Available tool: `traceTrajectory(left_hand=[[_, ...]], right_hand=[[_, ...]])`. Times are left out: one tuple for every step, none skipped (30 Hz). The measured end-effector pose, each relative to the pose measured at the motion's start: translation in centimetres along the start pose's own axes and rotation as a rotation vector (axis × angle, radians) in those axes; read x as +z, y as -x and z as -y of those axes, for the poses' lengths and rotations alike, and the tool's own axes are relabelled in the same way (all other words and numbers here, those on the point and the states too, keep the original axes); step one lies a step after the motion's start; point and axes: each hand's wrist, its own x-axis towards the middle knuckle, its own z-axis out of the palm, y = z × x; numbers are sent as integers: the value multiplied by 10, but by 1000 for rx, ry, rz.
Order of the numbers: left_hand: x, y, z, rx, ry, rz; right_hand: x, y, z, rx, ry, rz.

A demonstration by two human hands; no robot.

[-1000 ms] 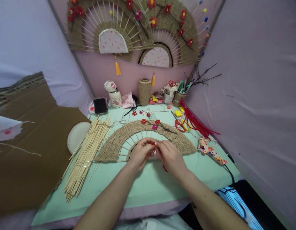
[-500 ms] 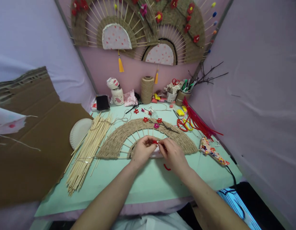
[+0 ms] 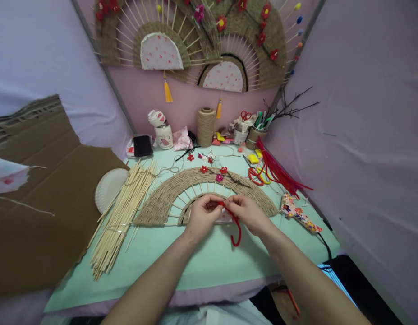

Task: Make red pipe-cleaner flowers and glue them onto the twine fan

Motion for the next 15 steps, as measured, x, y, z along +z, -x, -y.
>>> traceTrajectory(left_hand=[[0,0,0,19,12,18],[-1,1,0,39,24,36],[-1,1,0,55,35,57],[-2,1,-1,64,43,75],[-2,1,-1,67,46,87],[-2,2,-2,65,44,92],[-3,2,-4,59,39,92],[-3,2,-5,46,36,88],[-3,2,-6,25,37,75],[-2,2,-7,-5,50,52],[-1,2,-8,-42,75,22],[-1,1,-9,-88,113,-9],[0,1,-10,-138,164,-37],[1,1,-10,-192,222,-53],[2,1,-10,-246,286,-52]], right_hand=[[-2,0,2,72,-98,61],[-4,-1,3,136,-184,122],[-6,-1,4,188,-253,176],[-7,-1,4,229,-306,219],[-8,-1,4,259,-344,247],[-8,-1,4,280,-371,260],[-8,-1,3,293,-390,263],[-6,0,1,297,-406,255],[-4,0,0,287,-418,233],[-1,0,-1,258,-420,187],[2,1,-2,211,-410,121],[6,1,-4,148,-385,41],[10,2,-5,75,-348,-45],[14,2,-6,0,-303,-127],[17,2,-7,-70,-254,-196]])
